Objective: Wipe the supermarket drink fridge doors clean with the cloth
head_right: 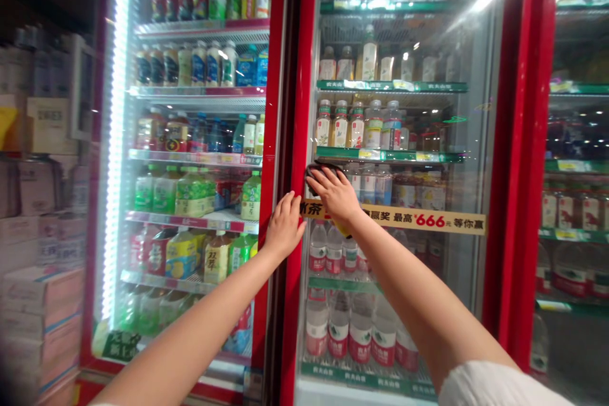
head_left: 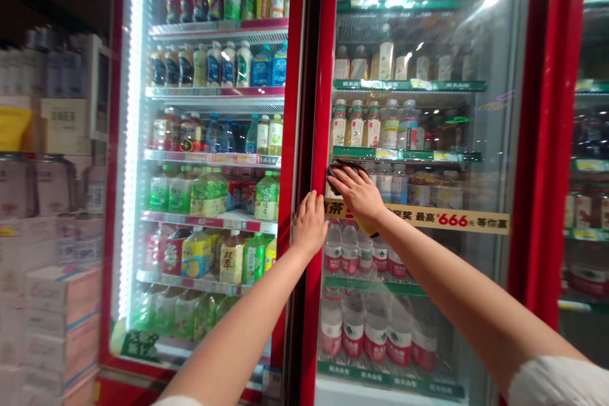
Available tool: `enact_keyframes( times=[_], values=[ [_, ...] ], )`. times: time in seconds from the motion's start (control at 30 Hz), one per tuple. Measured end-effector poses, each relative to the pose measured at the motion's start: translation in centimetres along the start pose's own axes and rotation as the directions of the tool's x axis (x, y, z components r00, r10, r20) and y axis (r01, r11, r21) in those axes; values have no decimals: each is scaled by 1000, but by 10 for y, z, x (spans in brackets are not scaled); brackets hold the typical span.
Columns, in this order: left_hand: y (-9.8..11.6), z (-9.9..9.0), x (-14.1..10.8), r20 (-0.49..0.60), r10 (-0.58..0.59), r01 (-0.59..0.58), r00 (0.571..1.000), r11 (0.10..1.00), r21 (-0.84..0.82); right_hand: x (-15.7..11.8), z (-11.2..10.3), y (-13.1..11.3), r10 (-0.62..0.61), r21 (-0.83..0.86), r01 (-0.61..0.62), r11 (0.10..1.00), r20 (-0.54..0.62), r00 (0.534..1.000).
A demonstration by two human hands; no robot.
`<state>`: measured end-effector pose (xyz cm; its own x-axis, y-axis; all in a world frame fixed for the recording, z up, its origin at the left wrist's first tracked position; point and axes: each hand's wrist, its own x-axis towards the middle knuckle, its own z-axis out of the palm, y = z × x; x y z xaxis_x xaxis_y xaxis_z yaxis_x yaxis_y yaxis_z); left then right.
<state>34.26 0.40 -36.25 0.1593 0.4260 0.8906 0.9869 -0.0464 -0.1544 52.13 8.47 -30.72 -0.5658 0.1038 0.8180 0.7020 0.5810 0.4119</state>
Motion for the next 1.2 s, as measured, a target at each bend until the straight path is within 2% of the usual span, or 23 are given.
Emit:
enact_keyframes(
  times=[0.07,0.17,0.3,0.4,0.5,0.53,0.57,0.63,0.7,0.73,0.8,0.87,0.93,1.0,1.1,1.2],
  values=[
    [3,1,-3,0,13,-13,1000,1000,-9,-27,9,1,45,-18,-45,999,-15,999],
    [4,1,-3,1,19,-19,1000,1000,-18,-49,22,-3,-56,-8,56,998,30,998],
    [12,-1,10,-15,15,-15,1000,1000,-10,-24,16,-4,-79,9,79,997,34,996],
    [21,-4,17,12,24,-24,1000,1000,14,-10,7,5,41,11,-41,999,-13,999],
    [29,-8,13,55,37,-39,998,999,37,-31,10,9,275,2,-275,961,-66,959],
    [31,-8,11,63,49,-52,997,998,40,-43,13,8,307,-3,-307,952,-63,950],
    [33,-9,9,68,67,-70,995,997,41,-54,16,7,298,-9,-299,954,-47,953],
    [37,-8,9,73,117,-120,990,992,34,-67,19,6,198,-18,-197,980,9,980],
    [44,-5,13,72,157,-158,985,987,18,-65,16,14,113,-20,-112,994,49,992],
    [49,-2,17,74,167,-168,983,986,10,-60,11,21,118,-24,-117,993,52,992],
    [59,4,25,87,177,-178,980,984,-3,-50,1,41,219,-40,-218,975,23,976],
    [68,9,31,106,180,-180,978,984,-10,-52,-6,61,365,-54,-366,929,-28,931],
    [74,14,32,127,170,-169,977,985,-13,-69,-7,74,475,-62,-479,876,-70,877],
    [76,18,31,147,152,-151,977,988,-17,-93,-3,74,508,-76,-512,855,-72,858],
    [78,25,32,138,164,-160,977,986,-35,-113,3,66,427,-89,-425,901,8,904],
    [88,34,42,87,192,-188,977,980,-58,-100,-1,73,326,-54,-323,945,45,944]
  ],
)
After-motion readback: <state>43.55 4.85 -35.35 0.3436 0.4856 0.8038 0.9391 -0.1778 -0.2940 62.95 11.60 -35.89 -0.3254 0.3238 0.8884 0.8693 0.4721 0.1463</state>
